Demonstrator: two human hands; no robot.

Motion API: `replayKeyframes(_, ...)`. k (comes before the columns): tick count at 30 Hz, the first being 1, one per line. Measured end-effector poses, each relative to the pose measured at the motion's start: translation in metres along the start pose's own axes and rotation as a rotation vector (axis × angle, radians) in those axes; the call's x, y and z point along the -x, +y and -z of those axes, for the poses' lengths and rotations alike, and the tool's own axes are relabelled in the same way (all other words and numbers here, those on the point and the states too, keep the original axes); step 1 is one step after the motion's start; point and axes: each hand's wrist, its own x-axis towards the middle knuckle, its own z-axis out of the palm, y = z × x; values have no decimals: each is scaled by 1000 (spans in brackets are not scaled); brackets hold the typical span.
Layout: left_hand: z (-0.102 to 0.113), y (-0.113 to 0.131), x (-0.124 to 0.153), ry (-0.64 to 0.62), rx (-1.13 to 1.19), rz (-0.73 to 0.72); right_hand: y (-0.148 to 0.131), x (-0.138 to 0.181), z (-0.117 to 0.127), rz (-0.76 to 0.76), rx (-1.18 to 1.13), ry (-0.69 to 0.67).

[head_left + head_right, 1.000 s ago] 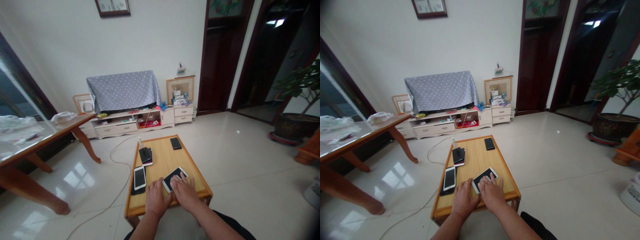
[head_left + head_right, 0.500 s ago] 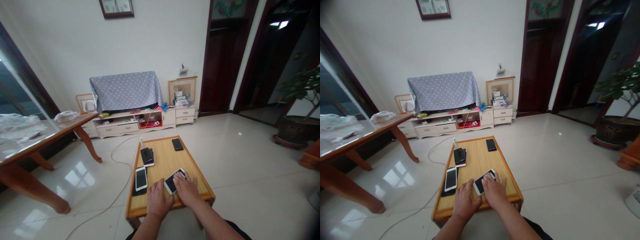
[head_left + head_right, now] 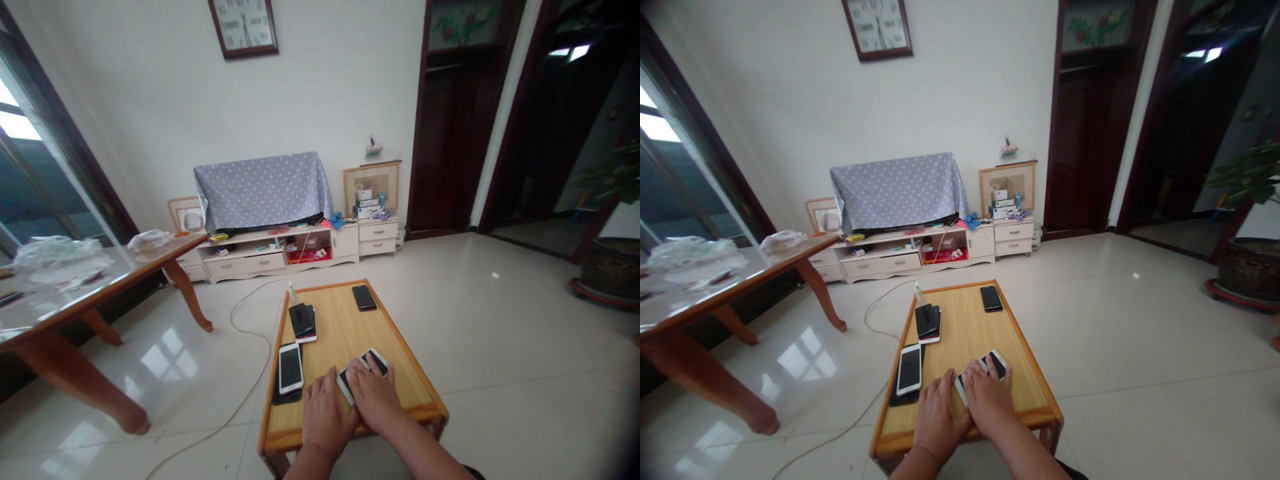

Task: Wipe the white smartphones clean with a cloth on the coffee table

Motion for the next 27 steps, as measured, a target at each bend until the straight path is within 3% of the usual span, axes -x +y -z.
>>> replayKeyframes(4, -2, -1, -1, -4, -2, 2, -11, 6, -11, 134, -48, -26)
replayKeyframes(11, 5, 6, 0, -8, -5, 40, 31, -26, 5, -174, 37, 56)
replayKeyframes(13, 7, 7, 0, -2, -3, 33, 33, -24, 5, -190, 43, 78)
replayKeyframes(20, 4, 6, -3, -24, 4, 4, 5, 12, -13, 145, -23, 16)
replayKeyframes(27, 4, 9, -3, -2, -11, 12, 43, -15, 17, -190, 42, 47)
